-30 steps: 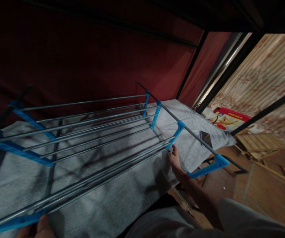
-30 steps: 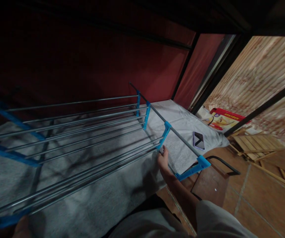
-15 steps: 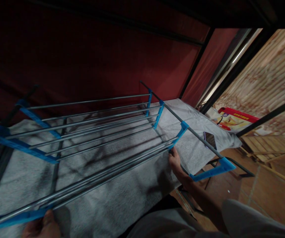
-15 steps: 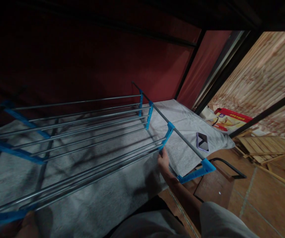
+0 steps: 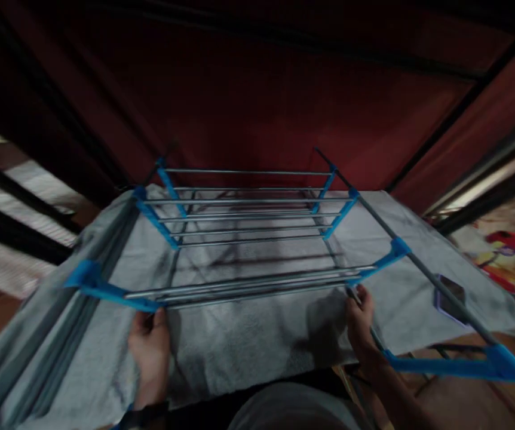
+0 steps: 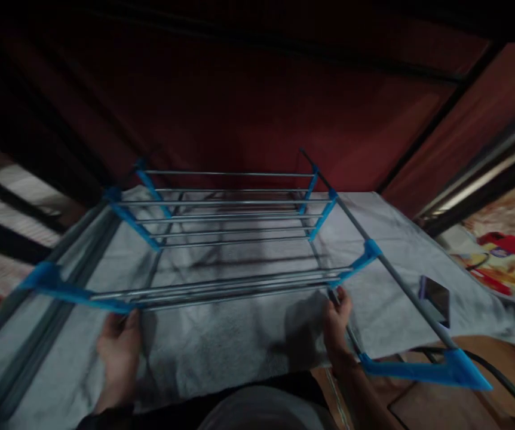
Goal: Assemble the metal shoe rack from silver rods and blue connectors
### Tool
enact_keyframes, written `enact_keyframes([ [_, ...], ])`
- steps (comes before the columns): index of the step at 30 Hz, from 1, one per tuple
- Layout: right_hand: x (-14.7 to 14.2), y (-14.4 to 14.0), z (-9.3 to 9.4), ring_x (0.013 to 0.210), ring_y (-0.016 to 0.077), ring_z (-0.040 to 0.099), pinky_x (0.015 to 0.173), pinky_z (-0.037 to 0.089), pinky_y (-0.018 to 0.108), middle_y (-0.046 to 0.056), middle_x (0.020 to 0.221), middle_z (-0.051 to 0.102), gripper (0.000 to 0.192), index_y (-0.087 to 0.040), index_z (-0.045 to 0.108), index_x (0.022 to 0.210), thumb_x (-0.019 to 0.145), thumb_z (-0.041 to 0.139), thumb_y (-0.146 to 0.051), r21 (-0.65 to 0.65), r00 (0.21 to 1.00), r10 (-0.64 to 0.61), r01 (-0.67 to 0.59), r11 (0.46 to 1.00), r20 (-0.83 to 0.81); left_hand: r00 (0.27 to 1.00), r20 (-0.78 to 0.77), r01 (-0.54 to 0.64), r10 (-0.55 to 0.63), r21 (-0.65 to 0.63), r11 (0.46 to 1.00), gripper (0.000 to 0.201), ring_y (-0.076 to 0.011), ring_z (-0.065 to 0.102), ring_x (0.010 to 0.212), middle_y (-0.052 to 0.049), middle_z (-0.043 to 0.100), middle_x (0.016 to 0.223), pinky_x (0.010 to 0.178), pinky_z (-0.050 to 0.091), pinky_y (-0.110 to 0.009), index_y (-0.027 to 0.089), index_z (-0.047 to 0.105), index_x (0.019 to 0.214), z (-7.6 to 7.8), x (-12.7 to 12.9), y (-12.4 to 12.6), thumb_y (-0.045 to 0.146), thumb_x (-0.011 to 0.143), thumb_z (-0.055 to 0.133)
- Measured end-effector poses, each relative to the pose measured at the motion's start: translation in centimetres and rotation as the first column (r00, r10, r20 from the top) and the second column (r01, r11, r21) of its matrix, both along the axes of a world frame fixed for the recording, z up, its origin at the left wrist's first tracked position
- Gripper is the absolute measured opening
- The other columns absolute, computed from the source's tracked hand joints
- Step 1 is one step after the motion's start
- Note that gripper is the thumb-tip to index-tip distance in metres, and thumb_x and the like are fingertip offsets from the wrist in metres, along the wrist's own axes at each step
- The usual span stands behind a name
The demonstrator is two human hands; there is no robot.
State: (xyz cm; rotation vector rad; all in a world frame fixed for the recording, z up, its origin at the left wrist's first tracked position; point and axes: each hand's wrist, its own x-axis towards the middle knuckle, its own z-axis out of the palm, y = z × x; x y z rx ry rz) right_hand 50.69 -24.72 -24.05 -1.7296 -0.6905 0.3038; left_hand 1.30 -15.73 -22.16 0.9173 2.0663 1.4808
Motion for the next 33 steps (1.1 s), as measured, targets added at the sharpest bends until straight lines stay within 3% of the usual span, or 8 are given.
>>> enact_keyframes([
  [2,-0.4,-1.3,0.1,0.104,0.0235,0.058,0.094,0.049,0.040,0.005,0.115,0.059,0.052,-0.023,0.056,0.131,0.084,0.059,-0.045,-0.019,0.996,-0.006,0.008,1.000,0.094,1.000,-0.008,0.031,-0.030,0.037,0.999,0.042,-0.0311,0.070,0.101,-0.011,0.076,0.107,0.100,0.055,-0.050,0.021,0.068,0.106,0.4,0.4,-0.2,0.049,0.075,0.064],
  [4,-1.4,-1.9,0.6,0.110,0.0269,0.057,0.100,0.047,0.047,0.008,0.119,0.060,0.043,-0.022,0.061,0.125,0.090,0.057,-0.045,-0.059,0.943,0.162,-0.152,0.987,0.289,0.999,-0.025,0.036,-0.034,0.068,0.997,0.038,-0.0289,0.069,0.101,-0.011,0.076,0.108,0.099,0.054,-0.045,0.021,0.068,0.107,0.8,0.7,-0.2,0.045,0.078,0.063],
  [8,-6.0,-1.3,2.9,0.122,0.0297,0.059,0.105,0.046,0.052,0.012,0.127,0.065,0.029,-0.023,0.067,0.118,0.100,0.046,-0.032,-0.130,0.660,0.501,-0.527,0.840,0.559,0.998,-0.055,0.002,0.005,0.139,0.990,0.031,-0.0250,0.068,0.097,-0.009,0.075,0.105,0.095,0.054,-0.039,0.021,0.068,0.109,1.0,1.2,-0.3,0.037,0.083,0.062],
  [11,-10.6,0.5,4.7,0.129,0.0276,0.059,0.109,0.046,0.051,0.010,0.136,0.065,0.037,-0.029,0.066,0.128,0.101,0.043,-0.021,-0.254,0.418,0.627,-0.661,0.706,0.657,0.999,-0.042,0.008,0.000,0.181,0.984,0.029,-0.0240,0.069,0.099,-0.009,0.076,0.108,0.096,0.053,-0.038,0.022,0.068,0.111,1.0,1.4,-0.4,0.033,0.085,0.062],
  [14,-14.5,2.9,5.8,0.130,0.0272,0.059,0.112,0.045,0.052,0.010,0.138,0.066,0.048,-0.028,0.062,0.140,0.099,0.040,-0.014,-0.356,0.265,0.666,-0.678,0.643,0.698,1.000,-0.016,-0.016,0.020,0.212,0.977,0.029,-0.0243,0.069,0.103,-0.009,0.077,0.110,0.098,0.054,-0.038,0.022,0.069,0.111,1.0,1.3,-0.2,0.029,0.084,0.064],
  [19,-18.9,6.1,6.3,0.124,0.0292,0.063,0.113,0.042,0.051,0.013,0.135,0.070,0.048,-0.020,0.060,0.144,0.100,0.042,-0.014,-0.587,0.104,0.752,-0.559,0.586,0.651,1.000,-0.018,-0.017,0.021,0.218,0.976,0.023,-0.0226,0.070,0.099,-0.006,0.077,0.105,0.098,0.054,-0.038,0.024,0.070,0.107,1.0,1.0,0.3,0.026,0.085,0.065],
  [27,-20.0,8.0,7.3,0.105,0.0249,0.074,0.097,0.053,0.040,0.009,0.123,0.078,0.045,-0.026,0.068,0.136,0.103,0.040,-0.012,-0.741,0.039,0.849,-0.468,0.481,0.527,1.000,-0.015,0.018,-0.015,0.231,0.973,0.021,-0.0233,0.070,0.100,-0.009,0.076,0.106,0.096,0.055,-0.038,0.021,0.067,0.107,0.3,0.8,0.4,0.022,0.087,0.061],
  [33,-19.8,8.2,8.5,0.106,0.0243,0.076,0.093,0.055,0.036,0.008,0.120,0.079,0.036,-0.027,0.071,0.129,0.108,0.042,-0.025,-0.701,0.084,0.846,-0.519,0.489,0.527,1.000,-0.030,0.009,-0.003,0.226,0.974,0.023,-0.0222,0.070,0.099,-0.008,0.076,0.107,0.100,0.055,-0.039,0.022,0.067,0.110,0.1,0.8,0.4,0.020,0.088,0.061],
])
